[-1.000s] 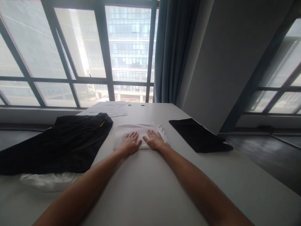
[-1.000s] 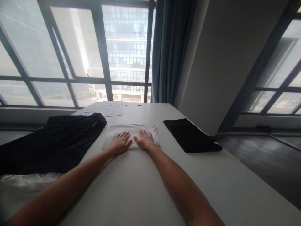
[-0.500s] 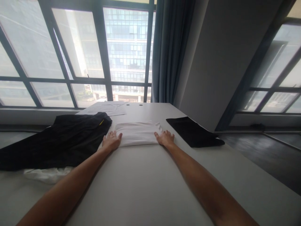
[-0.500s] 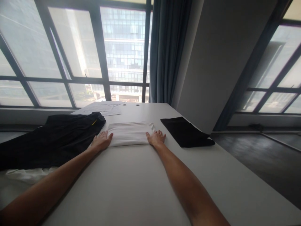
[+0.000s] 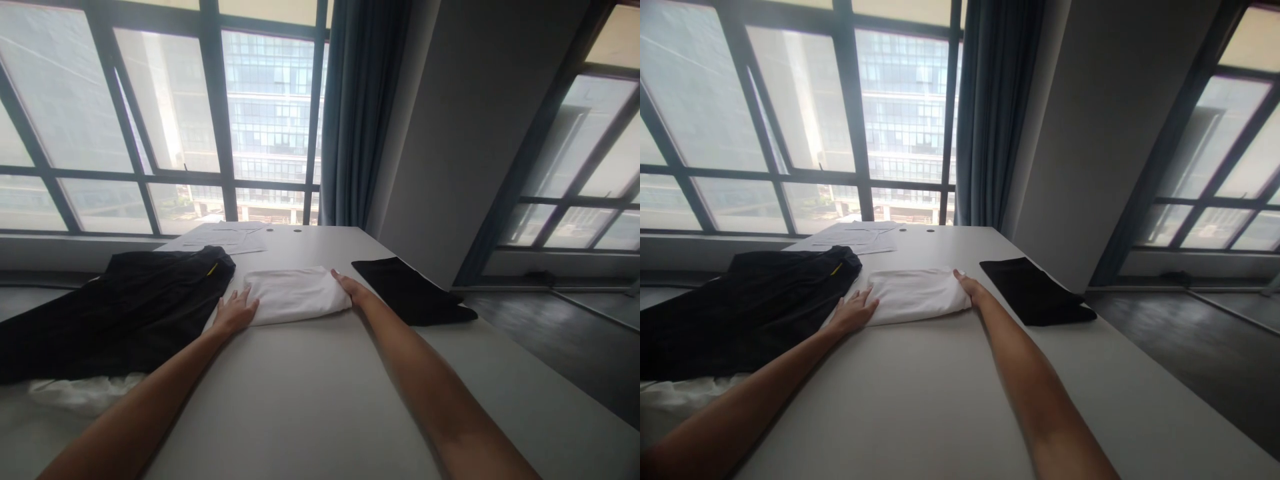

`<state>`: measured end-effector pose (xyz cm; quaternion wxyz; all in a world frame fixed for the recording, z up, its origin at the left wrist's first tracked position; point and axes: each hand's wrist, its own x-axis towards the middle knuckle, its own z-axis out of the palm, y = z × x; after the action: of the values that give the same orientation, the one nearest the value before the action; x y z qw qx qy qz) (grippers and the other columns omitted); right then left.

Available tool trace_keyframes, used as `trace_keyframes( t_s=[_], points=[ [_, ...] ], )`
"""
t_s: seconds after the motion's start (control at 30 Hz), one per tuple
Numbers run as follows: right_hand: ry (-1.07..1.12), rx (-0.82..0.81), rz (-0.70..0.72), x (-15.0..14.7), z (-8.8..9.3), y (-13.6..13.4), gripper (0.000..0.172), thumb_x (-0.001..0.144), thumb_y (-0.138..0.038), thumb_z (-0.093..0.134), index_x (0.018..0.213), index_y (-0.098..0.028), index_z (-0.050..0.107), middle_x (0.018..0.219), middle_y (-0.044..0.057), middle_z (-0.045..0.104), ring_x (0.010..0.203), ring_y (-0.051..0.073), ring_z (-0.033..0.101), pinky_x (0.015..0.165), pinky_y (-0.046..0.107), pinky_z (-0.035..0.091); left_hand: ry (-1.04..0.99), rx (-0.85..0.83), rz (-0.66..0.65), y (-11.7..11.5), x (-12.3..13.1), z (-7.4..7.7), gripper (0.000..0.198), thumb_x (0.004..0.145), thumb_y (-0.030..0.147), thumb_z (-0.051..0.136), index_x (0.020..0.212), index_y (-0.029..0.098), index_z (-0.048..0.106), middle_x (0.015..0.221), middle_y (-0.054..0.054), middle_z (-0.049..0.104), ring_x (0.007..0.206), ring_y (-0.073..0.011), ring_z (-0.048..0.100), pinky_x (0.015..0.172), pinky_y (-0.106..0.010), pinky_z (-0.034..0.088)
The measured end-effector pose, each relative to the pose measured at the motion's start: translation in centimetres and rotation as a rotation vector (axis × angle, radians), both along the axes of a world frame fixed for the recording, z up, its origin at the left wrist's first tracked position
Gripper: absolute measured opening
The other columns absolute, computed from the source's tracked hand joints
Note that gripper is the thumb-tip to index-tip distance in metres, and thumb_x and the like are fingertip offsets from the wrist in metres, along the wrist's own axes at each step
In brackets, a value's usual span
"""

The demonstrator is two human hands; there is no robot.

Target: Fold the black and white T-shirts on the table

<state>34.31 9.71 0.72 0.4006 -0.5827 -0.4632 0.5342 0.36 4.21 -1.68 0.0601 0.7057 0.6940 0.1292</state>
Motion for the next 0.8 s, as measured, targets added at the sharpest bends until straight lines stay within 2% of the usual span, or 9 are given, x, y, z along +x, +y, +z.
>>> trace_keyframes(
  t_s=[0.13, 0.3, 0.37, 0.47, 0.53, 0.7, 0.8],
  points=[
    [0.152, -0.212, 0.204, 0.2, 1.5, 2.7, 0.048, 0.096, -0.057, 0.049, 0.107, -0.013, 0.064, 0.092, 0.012, 0.074, 0.080, 0.023, 0.072, 0.082, 0.040, 0.058, -0.006, 0.009, 0.001, -0.1, 0.0, 0.0, 0.069, 0.095, 0.049, 0.032, 0.155, 0.015, 0.032, 0.156, -0.016, 0.040, 0.149, -0.0296, 0.027, 0.119, -0.057, 0.016],
    [0.017, -0.254, 0.215, -0.3, 1.9, 5.7, 0.035, 0.086, -0.045, 0.071, 0.099, -0.013, 0.066, 0.090, 0.012, 0.074, 0.082, 0.025, 0.072, 0.084, 0.038, 0.058, -0.019, 0.023, -0.002, 0.0, 0.0, 0.0, 0.067, 0.094, 0.047, 0.037, 0.153, 0.018, 0.037, 0.155, -0.014, 0.042, 0.149, -0.0295, 0.028, 0.119, -0.058, 0.016],
    [-0.139, -0.181, 0.147, -0.5, 1.8, 6.6, 0.029, 0.078, -0.032, 0.077, 0.097, -0.012, 0.067, 0.092, 0.013, 0.074, 0.084, 0.026, 0.072, 0.083, 0.038, 0.058, -0.027, 0.024, -0.002, 0.1, 0.0, -0.1, 0.065, 0.095, 0.047, 0.036, 0.153, 0.018, 0.037, 0.155, -0.013, 0.042, 0.149, -0.0298, 0.028, 0.119, -0.058, 0.016],
    [-0.395, 0.085, -0.019, -0.5, 2.2, 8.1, 0.030, 0.069, -0.018, 0.078, 0.096, -0.011, 0.069, 0.099, 0.013, 0.074, 0.092, 0.027, 0.071, 0.086, 0.036, 0.056, -0.036, 0.026, 0.009, 0.3, 0.1, -0.3, 0.064, 0.098, 0.046, 0.028, 0.155, 0.017, 0.034, 0.156, -0.013, 0.040, 0.149, -0.0296, 0.027, 0.119, -0.059, 0.016],
    [-0.472, 0.216, -0.100, -0.2, 3.0, 9.2, 0.031, 0.067, -0.018, 0.077, 0.097, -0.013, 0.071, 0.104, 0.011, 0.074, 0.099, 0.026, 0.069, 0.090, 0.032, 0.053, -0.026, 0.019, 0.018, 0.4, 0.1, -0.5, 0.065, 0.099, 0.047, 0.022, 0.156, 0.015, 0.031, 0.158, -0.013, 0.037, 0.149, -0.0290, 0.026, 0.119, -0.059, 0.016],
    [-0.518, 0.309, -0.282, 2.7, 6.3, 11.7, 0.035, 0.072, -0.024, 0.072, 0.106, -0.014, 0.071, 0.110, 0.011, 0.073, 0.106, 0.026, 0.067, 0.091, 0.029, 0.051, 0.065, 0.016, 0.001, 0.4, 0.2, -0.9, 0.067, 0.100, 0.045, 0.023, 0.157, 0.011, 0.026, 0.159, -0.014, 0.033, 0.150, -0.0289, 0.024, 0.117, -0.060, 0.019],
    [-0.595, 0.372, -0.527, 5.8, 8.0, 12.2, 0.041, 0.075, -0.025, 0.068, 0.113, -0.009, 0.069, 0.109, 0.017, 0.071, 0.105, 0.028, 0.067, 0.090, 0.031, 0.052, 0.100, 0.028, -0.015, 0.3, 0.3, -1.1, 0.066, 0.100, 0.044, 0.023, 0.156, 0.010, 0.027, 0.159, -0.015, 0.034, 0.150, -0.0299, 0.024, 0.117, -0.062, 0.019]
  ],
)
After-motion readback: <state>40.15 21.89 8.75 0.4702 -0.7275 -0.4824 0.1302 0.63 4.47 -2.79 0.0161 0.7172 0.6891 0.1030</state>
